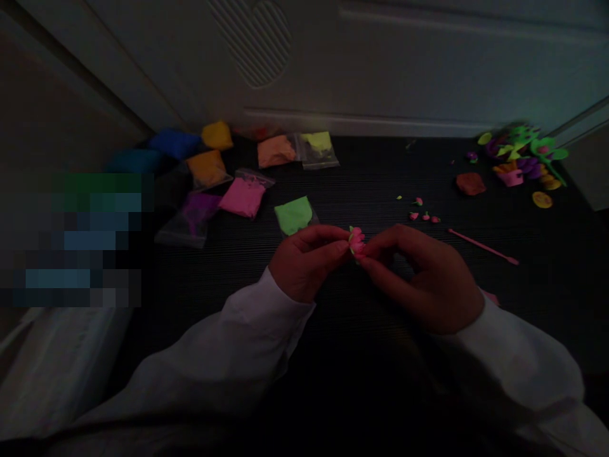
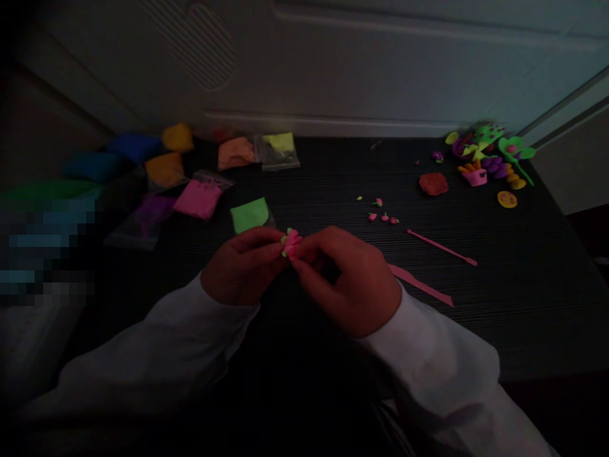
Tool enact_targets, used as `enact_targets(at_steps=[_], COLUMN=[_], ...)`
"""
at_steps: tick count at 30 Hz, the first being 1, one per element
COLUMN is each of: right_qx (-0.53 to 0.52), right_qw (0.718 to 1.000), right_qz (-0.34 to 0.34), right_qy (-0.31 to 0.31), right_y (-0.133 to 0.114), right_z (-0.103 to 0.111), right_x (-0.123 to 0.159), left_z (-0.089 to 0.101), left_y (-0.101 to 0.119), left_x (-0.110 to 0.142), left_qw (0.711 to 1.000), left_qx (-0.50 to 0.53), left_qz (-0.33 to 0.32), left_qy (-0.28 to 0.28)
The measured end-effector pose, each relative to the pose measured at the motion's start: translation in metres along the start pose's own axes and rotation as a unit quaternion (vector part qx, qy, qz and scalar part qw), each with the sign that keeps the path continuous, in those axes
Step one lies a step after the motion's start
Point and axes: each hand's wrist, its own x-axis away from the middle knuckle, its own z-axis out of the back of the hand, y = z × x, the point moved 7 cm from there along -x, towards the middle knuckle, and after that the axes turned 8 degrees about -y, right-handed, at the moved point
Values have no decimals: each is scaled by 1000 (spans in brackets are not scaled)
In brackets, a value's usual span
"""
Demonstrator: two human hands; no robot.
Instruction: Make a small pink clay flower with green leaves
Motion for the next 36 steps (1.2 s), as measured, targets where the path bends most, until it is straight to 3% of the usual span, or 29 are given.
enact_targets(at_steps=[17,36], right_qx=[-16,-101], right_qw=[1000,993], right_qz=[-19,-50], right_qy=[8,29], right_y=[4,9], right_z=[-2,-2], right_x=[0,3], left_z=[-1,-6], left_y=[2,2], left_x=[0,0], left_qw=[1000,999], left_qx=[-4,-20], left_qz=[-19,-16], left_qy=[-1,-46])
